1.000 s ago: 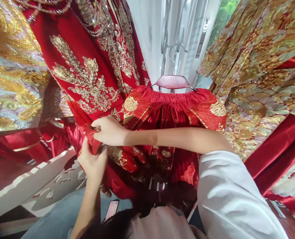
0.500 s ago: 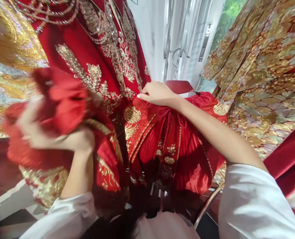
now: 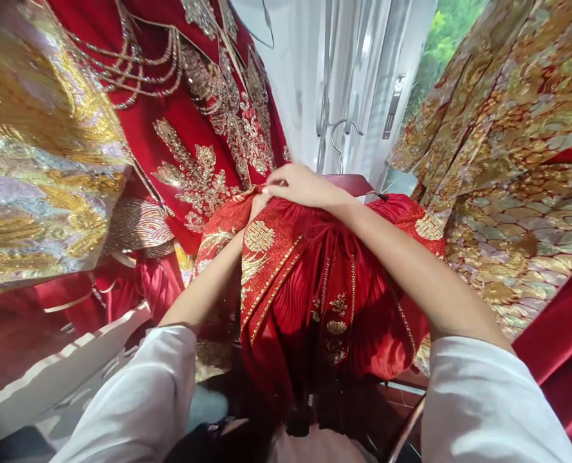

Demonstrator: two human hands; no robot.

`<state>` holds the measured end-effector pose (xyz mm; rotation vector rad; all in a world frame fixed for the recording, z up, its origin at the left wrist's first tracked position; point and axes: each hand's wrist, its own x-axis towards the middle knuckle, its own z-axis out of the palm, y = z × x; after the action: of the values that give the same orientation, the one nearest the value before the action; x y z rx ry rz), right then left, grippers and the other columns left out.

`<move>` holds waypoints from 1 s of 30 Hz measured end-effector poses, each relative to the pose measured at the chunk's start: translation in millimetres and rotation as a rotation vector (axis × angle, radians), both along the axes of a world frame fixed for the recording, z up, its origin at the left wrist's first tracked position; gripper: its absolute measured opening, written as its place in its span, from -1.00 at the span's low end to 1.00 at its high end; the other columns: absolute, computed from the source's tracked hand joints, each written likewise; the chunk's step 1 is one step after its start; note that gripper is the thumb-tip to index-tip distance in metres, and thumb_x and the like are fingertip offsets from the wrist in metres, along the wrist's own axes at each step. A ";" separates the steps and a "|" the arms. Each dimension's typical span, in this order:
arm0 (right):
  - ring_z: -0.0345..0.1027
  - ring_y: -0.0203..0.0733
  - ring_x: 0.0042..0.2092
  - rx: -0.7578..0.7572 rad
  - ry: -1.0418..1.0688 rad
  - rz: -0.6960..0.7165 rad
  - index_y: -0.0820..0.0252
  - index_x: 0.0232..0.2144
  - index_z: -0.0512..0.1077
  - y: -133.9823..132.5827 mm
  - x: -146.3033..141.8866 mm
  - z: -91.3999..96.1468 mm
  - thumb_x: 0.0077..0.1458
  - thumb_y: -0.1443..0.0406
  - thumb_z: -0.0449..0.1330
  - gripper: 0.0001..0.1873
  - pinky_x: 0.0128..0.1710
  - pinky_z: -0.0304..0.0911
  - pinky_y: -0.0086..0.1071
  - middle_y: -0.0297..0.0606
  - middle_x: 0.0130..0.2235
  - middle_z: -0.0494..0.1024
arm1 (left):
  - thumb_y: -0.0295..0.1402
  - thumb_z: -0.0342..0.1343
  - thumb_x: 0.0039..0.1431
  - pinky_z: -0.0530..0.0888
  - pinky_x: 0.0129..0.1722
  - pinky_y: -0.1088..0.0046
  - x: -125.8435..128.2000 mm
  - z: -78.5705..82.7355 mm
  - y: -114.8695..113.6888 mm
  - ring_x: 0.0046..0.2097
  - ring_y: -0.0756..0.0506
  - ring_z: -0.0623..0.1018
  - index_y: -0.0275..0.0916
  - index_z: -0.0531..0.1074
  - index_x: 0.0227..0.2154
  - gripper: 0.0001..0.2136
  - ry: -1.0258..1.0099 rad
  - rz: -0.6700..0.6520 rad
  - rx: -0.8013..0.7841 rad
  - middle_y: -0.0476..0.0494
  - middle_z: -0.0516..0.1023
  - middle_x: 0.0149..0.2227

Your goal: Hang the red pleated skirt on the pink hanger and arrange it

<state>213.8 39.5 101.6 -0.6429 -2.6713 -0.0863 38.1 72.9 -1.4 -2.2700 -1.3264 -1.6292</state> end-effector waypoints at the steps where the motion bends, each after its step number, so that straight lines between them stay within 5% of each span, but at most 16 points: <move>1: 0.30 -0.16 -0.10 0.029 0.014 -0.010 0.30 -0.02 0.41 5.0 -3.0 4.9 0.12 0.32 0.04 -0.62 -0.06 0.14 -0.27 -0.14 -0.14 0.46 | -0.23 -0.03 0.17 0.37 0.10 0.40 -2.1 1.6 -3.0 0.06 -0.11 0.48 -0.43 0.43 -0.06 -0.59 -0.004 -0.008 0.032 -0.17 0.51 0.01; 5: 0.35 -0.09 -0.15 0.016 -0.132 -0.214 0.42 -0.02 0.39 24.1 -25.4 17.4 -0.07 0.43 0.21 -0.52 -0.17 0.22 -0.29 -0.04 -0.15 0.48 | -0.31 0.19 -0.05 0.30 0.19 0.27 -13.0 6.7 -14.6 0.12 -0.17 0.43 -0.38 0.35 0.07 -0.44 -0.059 -0.082 0.192 -0.28 0.43 0.09; 8: 0.39 -0.09 -0.26 -0.125 -0.275 -0.327 0.44 -0.12 0.44 32.1 -42.2 14.8 -0.05 0.44 0.20 -0.63 -0.28 0.24 -0.32 -0.03 -0.24 0.51 | -0.34 0.20 -0.07 0.29 0.19 0.21 -16.7 10.2 -25.1 0.11 -0.20 0.44 -0.33 0.38 0.05 -0.46 -0.116 -0.126 0.227 -0.27 0.44 0.08; 10: 0.40 -0.07 -0.22 -0.075 -0.218 -0.371 0.41 -0.13 0.45 36.0 -48.3 8.3 0.00 0.47 0.14 -0.67 -0.28 0.24 -0.33 -0.01 -0.21 0.51 | -0.33 0.23 -0.09 0.30 0.19 0.20 -21.7 13.9 -38.7 0.11 -0.21 0.44 -0.31 0.39 0.03 -0.46 -0.152 -0.172 0.192 -0.26 0.45 0.08; 16: 0.37 0.01 -0.09 0.165 0.024 -0.406 0.37 -0.13 0.43 42.7 -60.2 -10.9 0.07 0.51 0.01 -0.67 -0.19 0.21 -0.27 0.02 -0.15 0.47 | -0.28 0.29 -0.12 0.57 -0.26 0.29 -54.6 35.2 -124.2 -0.27 -0.16 0.59 -0.28 0.46 -0.13 -0.57 -0.299 -0.073 -0.195 -0.19 0.56 -0.23; 19: 0.35 0.01 -0.09 0.242 0.047 -0.383 0.37 -0.18 0.45 43.6 -62.2 -3.0 0.12 0.44 0.00 -0.72 -0.18 0.17 -0.24 0.01 -0.18 0.48 | -0.30 0.29 -0.11 0.56 -0.34 0.35 -48.2 38.8 -156.7 -0.33 -0.11 0.56 -0.24 0.44 -0.13 -0.59 -0.352 -0.041 -0.194 -0.13 0.54 -0.29; 22: 0.33 -0.01 -0.09 0.387 -0.039 -0.309 0.32 -0.26 0.48 49.8 -48.3 15.0 0.13 0.37 0.04 -0.77 -0.12 0.12 -0.19 -0.06 -0.25 0.50 | -0.35 0.24 -0.05 0.53 -0.32 0.36 -13.9 22.7 -154.8 -0.33 -0.08 0.53 -0.19 0.38 -0.06 -0.57 -0.434 -0.042 -0.044 -0.09 0.50 -0.31; 26: 0.35 -0.11 -0.19 0.512 -0.336 -0.266 0.25 -0.41 0.50 59.5 -20.2 27.1 0.02 0.37 0.15 -0.88 -0.05 0.04 -0.14 -0.17 -0.37 0.53 | -0.37 0.18 0.02 0.48 -0.26 0.39 36.0 -21.0 -129.3 -0.35 -0.03 0.48 -0.20 0.34 -0.04 -0.61 -0.460 -0.006 0.053 -0.04 0.44 -0.38; 30: 0.35 -0.19 -0.26 0.547 -0.452 -0.294 0.21 -0.42 0.52 58.0 -12.7 21.4 -0.02 0.40 0.16 -0.87 -0.08 0.04 -0.18 -0.22 -0.39 0.54 | -0.28 -0.04 0.22 0.48 -0.18 0.34 49.0 -54.4 -133.9 -0.23 -0.06 0.50 -0.20 0.28 0.06 -0.65 -0.345 0.006 0.169 -0.15 0.48 -0.23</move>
<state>201.1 97.4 123.0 -0.8977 -2.7342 -1.1153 87.1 -60.9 -55.8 -1.9513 -1.1934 -2.1139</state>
